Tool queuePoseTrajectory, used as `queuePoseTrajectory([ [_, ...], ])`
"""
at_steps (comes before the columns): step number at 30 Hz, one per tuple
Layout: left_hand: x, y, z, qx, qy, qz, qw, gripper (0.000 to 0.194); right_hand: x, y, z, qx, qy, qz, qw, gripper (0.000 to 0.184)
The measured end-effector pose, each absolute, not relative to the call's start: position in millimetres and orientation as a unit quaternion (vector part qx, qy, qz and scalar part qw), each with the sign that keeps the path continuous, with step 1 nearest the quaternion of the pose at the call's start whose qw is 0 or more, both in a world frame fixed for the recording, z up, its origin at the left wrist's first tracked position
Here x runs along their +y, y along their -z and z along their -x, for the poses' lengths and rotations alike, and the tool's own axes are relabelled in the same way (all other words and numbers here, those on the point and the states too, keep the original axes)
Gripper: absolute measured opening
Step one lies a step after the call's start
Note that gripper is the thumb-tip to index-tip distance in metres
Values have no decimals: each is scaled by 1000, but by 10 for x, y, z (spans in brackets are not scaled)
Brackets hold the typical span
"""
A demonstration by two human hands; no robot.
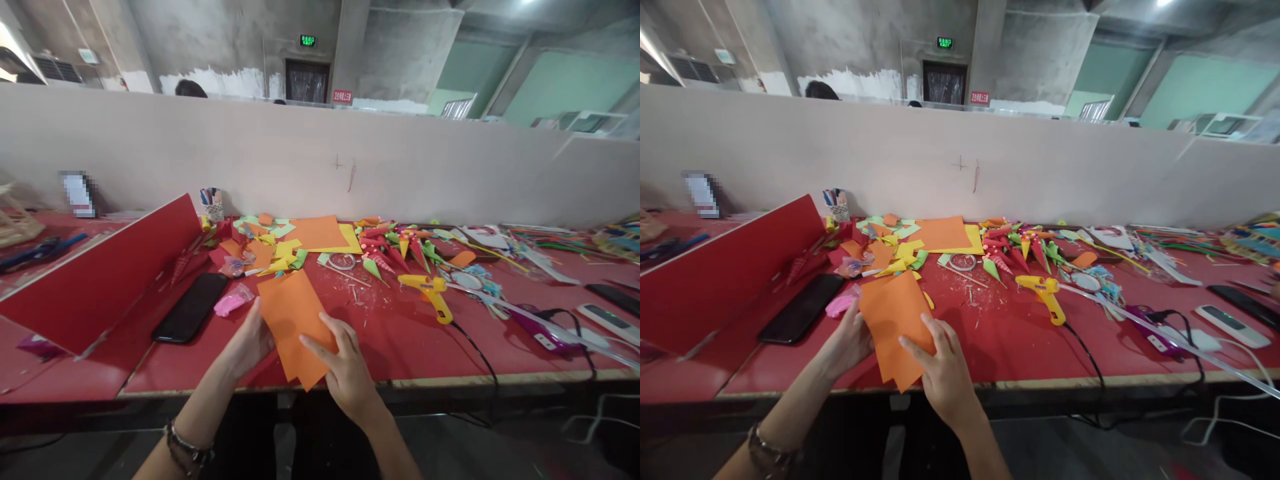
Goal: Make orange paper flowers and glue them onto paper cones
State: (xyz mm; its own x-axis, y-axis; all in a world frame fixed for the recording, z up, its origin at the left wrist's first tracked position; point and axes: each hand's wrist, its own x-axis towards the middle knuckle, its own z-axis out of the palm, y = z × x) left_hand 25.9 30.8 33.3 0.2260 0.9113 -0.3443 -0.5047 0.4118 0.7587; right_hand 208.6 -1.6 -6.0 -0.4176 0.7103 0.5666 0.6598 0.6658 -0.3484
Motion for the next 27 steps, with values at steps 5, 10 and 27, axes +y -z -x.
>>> queuePoseTrajectory([
  [5, 379, -275, -285, 493, -481, -429, 584, 40, -38, -61, -2109, -844, -193, 371, 337, 68],
  [10, 466, -240, -256, 513, -463, -566, 449, 33, 155, -105, -2151, -698, -379, 379, 474, 71],
  [27, 339, -94, -199, 473, -304, -624, 543, 36, 356, -57, -1849, -512, -542, 415, 522, 28],
])
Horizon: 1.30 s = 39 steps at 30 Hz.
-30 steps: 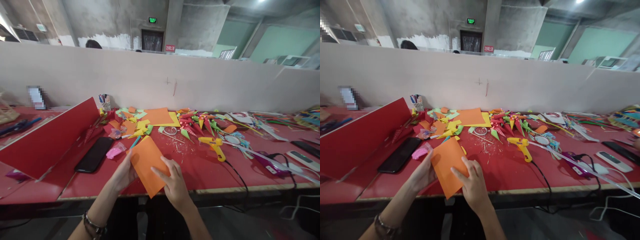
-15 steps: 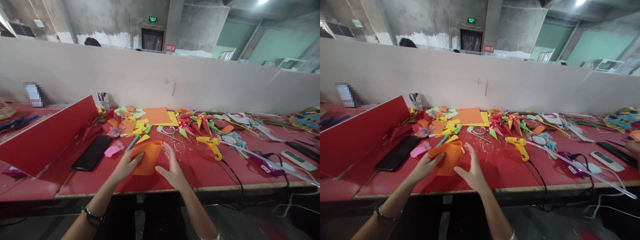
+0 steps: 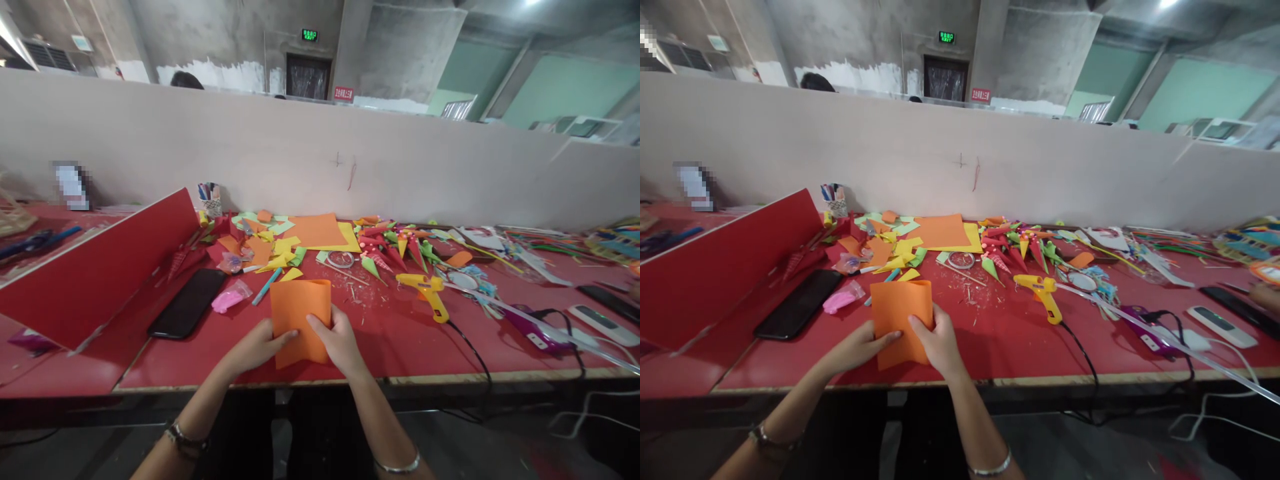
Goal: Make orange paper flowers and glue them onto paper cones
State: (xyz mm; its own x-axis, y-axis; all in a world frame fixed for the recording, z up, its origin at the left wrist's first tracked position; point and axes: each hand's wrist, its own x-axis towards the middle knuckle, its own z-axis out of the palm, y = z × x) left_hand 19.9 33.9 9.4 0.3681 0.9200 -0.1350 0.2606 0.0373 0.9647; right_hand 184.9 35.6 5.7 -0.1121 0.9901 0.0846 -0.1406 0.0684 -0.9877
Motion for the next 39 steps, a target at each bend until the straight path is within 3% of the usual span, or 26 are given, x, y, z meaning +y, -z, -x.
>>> queuePoseTrajectory([
  [7, 233, -282, -220, 440, -184, -540, 693, 38, 309, -149, -1848, -492, -536, 420, 543, 28],
  [18, 237, -206, -246, 468, -247, -576, 623, 38, 314, -194, -1832, -489, -511, 450, 545, 30],
  [39, 163, -192, -254, 466, -256, -564, 632, 36, 405, -148, -1890, -422, -545, 418, 591, 27],
])
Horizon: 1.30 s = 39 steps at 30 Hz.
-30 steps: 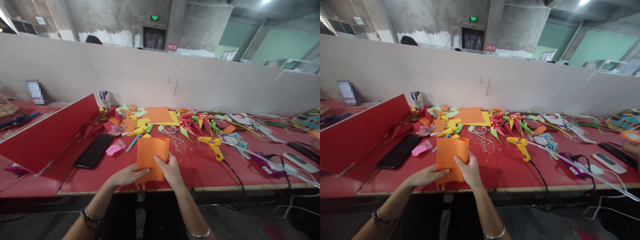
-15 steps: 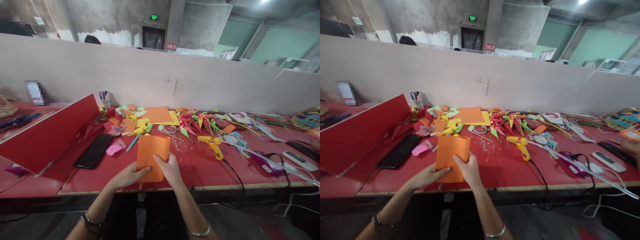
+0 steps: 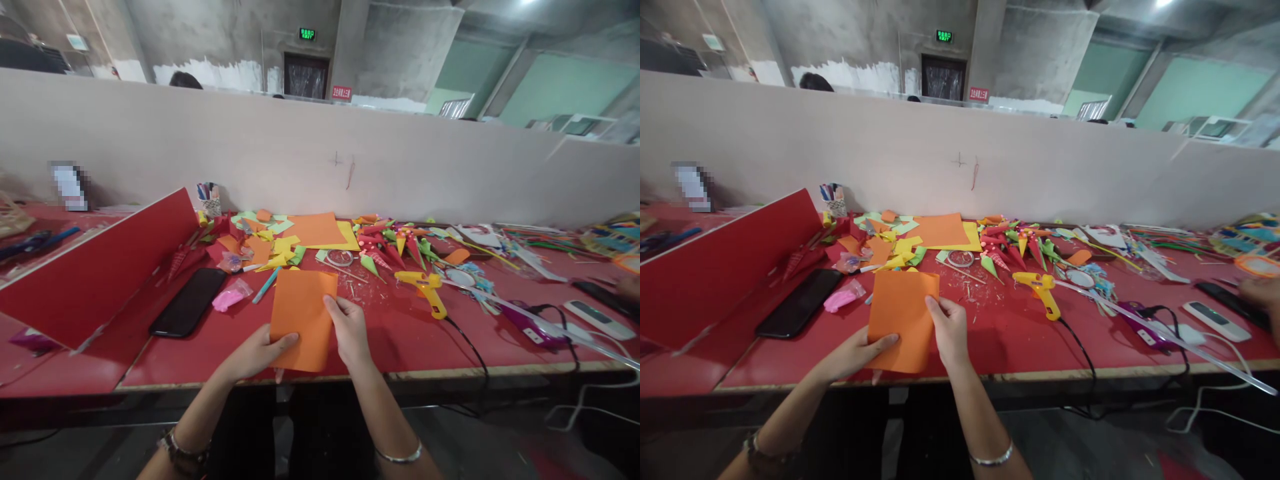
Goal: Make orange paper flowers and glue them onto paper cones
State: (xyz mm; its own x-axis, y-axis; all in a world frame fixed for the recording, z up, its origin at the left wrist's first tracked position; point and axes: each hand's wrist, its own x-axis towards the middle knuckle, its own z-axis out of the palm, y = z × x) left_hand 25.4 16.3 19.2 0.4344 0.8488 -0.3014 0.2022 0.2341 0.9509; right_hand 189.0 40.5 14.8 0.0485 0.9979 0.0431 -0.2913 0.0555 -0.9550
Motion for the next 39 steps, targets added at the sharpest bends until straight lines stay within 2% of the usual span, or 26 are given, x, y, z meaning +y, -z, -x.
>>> queuePoseTrajectory([
  [7, 139, -132, -246, 468, -297, -506, 661, 36, 437, -200, -1921, -460, -532, 416, 577, 30],
  [19, 199, -312, -293, 520, -346, -497, 602, 44, 394, -137, -1922, -483, -521, 444, 546, 37],
  [29, 151, -301, -300, 491, -339, -500, 628, 46, 367, -165, -1920, -513, -476, 460, 547, 36],
  [39, 113, -209, -342, 457, -307, -462, 696, 51, 367, -125, -1960, -525, -446, 481, 542, 36],
])
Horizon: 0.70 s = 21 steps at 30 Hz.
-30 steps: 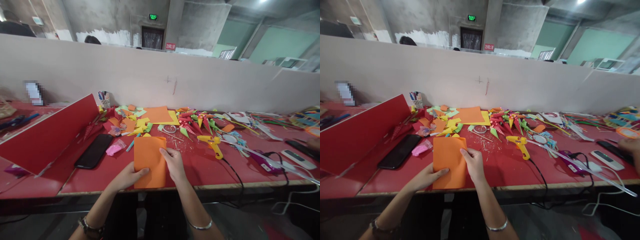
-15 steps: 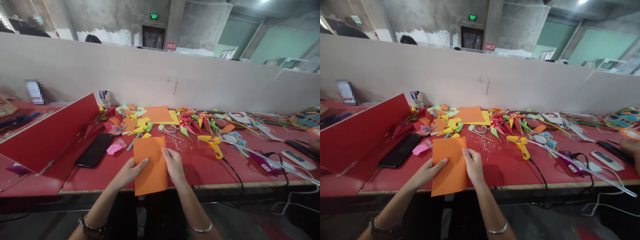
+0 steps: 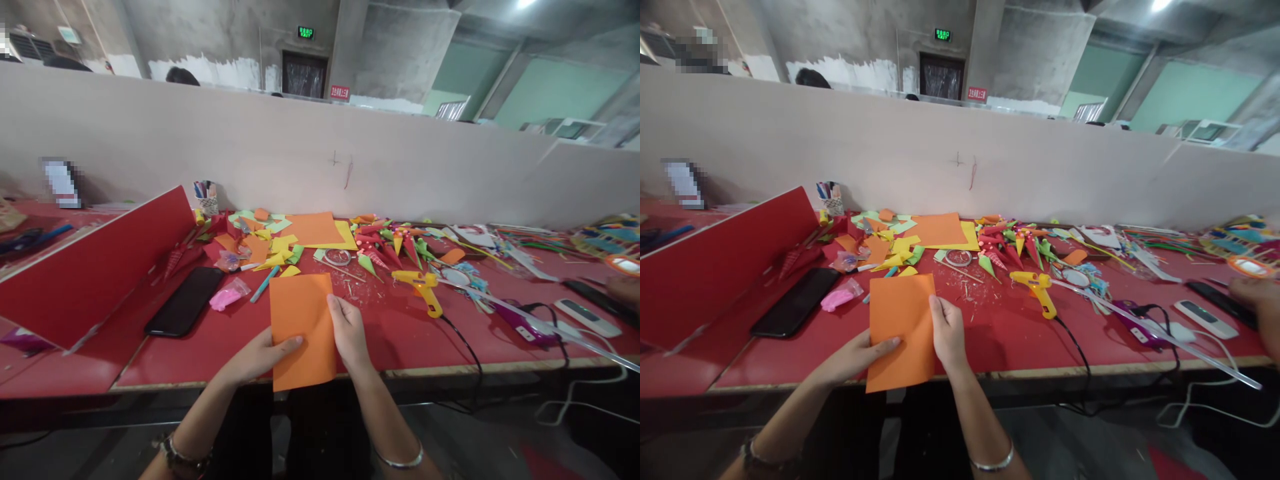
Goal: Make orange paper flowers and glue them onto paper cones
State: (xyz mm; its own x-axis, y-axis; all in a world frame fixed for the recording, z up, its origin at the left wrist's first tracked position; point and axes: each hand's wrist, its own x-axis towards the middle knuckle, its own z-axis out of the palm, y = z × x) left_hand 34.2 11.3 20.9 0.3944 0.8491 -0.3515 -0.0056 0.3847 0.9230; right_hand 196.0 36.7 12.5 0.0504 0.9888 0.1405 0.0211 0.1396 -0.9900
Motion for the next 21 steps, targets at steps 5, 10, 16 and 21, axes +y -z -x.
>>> queuePoseTrajectory([
  [5, 142, -142, -366, 471, -322, -458, 681, 48, 351, -146, -1962, -527, -435, 486, 545, 36],
  [10, 219, -211, -323, 502, -343, -478, 634, 45, 332, -144, -1955, -542, -445, 480, 528, 36],
  [16, 295, -304, -314, 556, -377, -501, 545, 44, 321, -141, -1938, -563, -462, 460, 508, 36],
  [21, 293, -281, -328, 565, -383, -534, 499, 47, 309, -160, -1930, -573, -446, 453, 517, 33],
])
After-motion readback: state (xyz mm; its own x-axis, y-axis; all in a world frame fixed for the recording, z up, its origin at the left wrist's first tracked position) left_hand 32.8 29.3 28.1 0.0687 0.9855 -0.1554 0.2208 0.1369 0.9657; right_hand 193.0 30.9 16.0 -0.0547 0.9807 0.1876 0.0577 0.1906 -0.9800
